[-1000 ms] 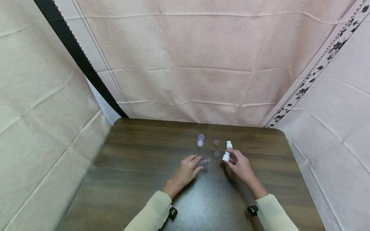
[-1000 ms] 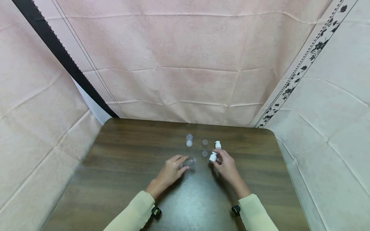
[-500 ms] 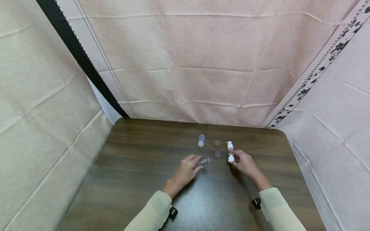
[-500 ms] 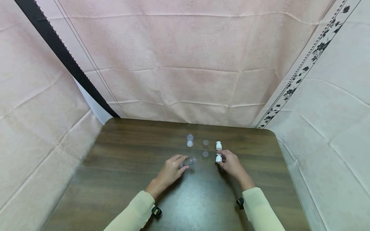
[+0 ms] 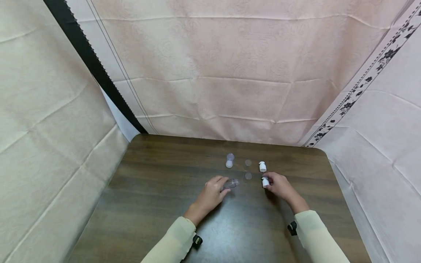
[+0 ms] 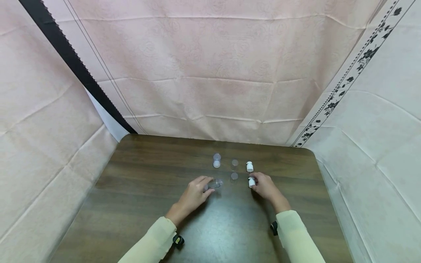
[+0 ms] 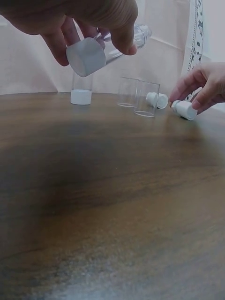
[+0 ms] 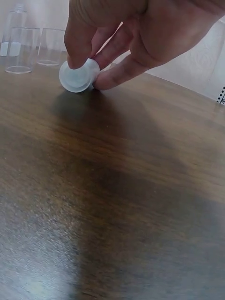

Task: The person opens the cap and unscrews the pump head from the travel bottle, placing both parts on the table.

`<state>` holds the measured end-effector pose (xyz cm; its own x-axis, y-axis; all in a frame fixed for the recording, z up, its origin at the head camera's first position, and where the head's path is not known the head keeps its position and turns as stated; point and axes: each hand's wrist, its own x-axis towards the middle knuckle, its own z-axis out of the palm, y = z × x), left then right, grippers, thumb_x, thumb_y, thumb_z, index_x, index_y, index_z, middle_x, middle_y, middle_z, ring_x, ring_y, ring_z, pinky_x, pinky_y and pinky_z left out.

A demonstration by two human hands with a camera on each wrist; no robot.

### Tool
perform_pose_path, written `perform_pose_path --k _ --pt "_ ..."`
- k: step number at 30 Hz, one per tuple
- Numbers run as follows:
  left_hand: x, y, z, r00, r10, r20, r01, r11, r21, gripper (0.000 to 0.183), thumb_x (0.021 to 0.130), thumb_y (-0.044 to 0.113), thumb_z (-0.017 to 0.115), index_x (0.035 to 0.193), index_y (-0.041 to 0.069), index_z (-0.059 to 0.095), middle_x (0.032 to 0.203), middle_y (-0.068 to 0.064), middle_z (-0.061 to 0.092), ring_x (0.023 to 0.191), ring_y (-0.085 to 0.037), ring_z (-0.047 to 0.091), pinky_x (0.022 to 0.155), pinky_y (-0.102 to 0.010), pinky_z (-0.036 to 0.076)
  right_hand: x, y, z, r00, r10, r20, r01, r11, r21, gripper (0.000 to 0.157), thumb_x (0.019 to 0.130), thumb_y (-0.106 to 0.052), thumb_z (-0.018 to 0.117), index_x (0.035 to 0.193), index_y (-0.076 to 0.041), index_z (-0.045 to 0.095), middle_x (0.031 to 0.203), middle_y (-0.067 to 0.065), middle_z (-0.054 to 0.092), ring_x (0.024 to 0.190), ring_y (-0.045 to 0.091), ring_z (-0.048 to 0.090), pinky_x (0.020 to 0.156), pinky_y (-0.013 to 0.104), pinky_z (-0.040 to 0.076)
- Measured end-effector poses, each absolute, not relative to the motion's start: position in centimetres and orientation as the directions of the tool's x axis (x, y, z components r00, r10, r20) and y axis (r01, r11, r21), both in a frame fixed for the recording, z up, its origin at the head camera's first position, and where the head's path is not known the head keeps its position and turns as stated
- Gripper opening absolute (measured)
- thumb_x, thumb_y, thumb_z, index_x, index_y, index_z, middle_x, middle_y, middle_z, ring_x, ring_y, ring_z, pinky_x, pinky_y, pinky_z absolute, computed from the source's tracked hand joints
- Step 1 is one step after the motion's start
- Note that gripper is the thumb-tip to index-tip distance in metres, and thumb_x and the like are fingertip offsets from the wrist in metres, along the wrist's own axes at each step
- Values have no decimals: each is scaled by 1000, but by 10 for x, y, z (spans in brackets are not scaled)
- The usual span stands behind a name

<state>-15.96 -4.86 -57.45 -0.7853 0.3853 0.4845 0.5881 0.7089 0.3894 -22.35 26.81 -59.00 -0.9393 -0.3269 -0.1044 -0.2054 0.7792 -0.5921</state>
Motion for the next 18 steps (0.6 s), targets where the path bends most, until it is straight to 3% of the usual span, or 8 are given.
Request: perform_pose_path --k 8,18 --pt "-165 -46 -576 -845 334 418 518 709 480 35 88 18 84 116 3 69 108 -9 71 97 -20 72 81 -31 61 -223 268 -588 -927 -347 -143 -195 770 -607 41 88 1 74 128 4 65 116 24 70 104 34 70 85 48 59" --pt "-182 -42 -580 -873 261 413 473 660 584 33 87 15 85 113 4 68 109 -10 72 101 -23 72 89 -33 60 -220 269 -586 -928 -339 -157 -177 769 -614 42 90 -3 74 130 2 64 122 24 67 108 36 69 88 51 59"
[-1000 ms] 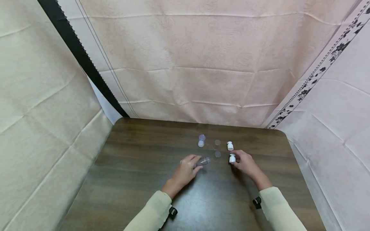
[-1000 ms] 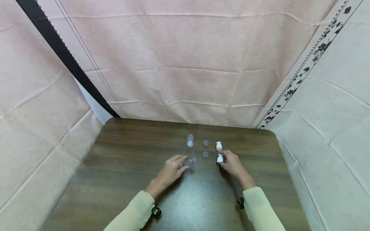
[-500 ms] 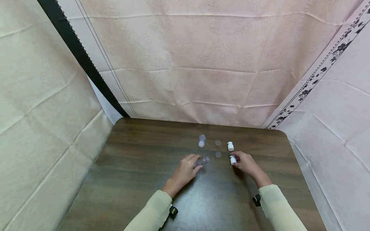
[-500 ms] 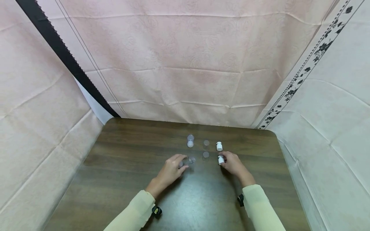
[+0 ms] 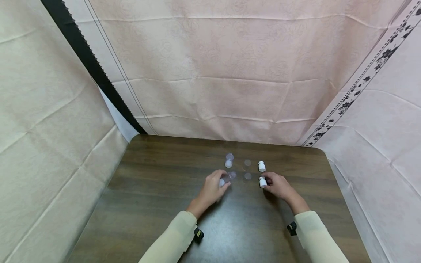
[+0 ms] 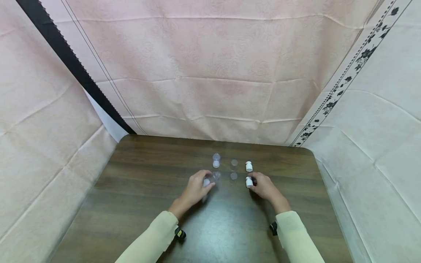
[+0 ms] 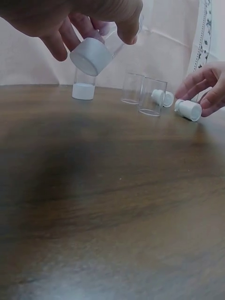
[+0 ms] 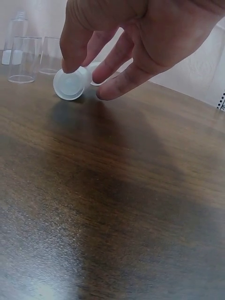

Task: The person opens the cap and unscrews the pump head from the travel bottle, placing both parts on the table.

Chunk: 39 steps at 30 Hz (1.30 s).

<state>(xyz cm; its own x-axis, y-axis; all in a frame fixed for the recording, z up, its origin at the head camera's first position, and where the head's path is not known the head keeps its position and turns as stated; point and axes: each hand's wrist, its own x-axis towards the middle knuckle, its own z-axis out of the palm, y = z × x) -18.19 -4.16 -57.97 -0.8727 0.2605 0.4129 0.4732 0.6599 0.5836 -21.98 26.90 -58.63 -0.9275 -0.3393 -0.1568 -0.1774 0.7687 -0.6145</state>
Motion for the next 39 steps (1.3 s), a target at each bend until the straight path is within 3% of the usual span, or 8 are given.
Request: perform_pose_path --k 7,15,24,30,39 --pt "-193 -39 -587 -926 147 349 361 622 695 33 85 16 86 113 7 69 107 -7 75 98 -22 68 85 -36 58 -215 268 -578 -933 -326 -149 -173 774 -609 48 90 -5 76 135 1 61 130 28 62 110 39 68 88 53 58" --pt "-207 -33 -599 -971 58 231 227 517 825 33 86 11 85 112 5 67 106 -13 74 98 -23 73 81 -28 61 -210 267 -572 -940 -308 -146 -161 779 -606 50 92 -7 74 139 0 59 136 26 59 114 38 66 92 54 57" --pt "-212 -25 -605 -983 35 181 176 472 864 34 86 5 83 114 1 64 109 -19 73 102 -30 74 84 -32 62 -188 261 -564 -940 -338 47 -311 793 -523 49 90 -5 75 136 1 59 139 24 58 127 41 57 103 62 49" --pt "-213 -26 -612 -980 28 197 187 476 860 33 85 3 83 112 2 64 109 -18 73 103 -30 73 85 -33 62 -170 247 -569 -888 -404 220 -459 756 -466 49 85 0 79 131 2 62 133 24 62 122 42 60 100 59 50" --pt "-213 -32 -620 -980 61 188 193 498 846 39 87 11 83 120 6 63 115 -15 73 108 -28 71 89 -36 61 -151 231 -575 -868 -418 270 -497 737 -459 45 84 0 80 126 0 65 127 16 65 118 36 63 96 55 53"
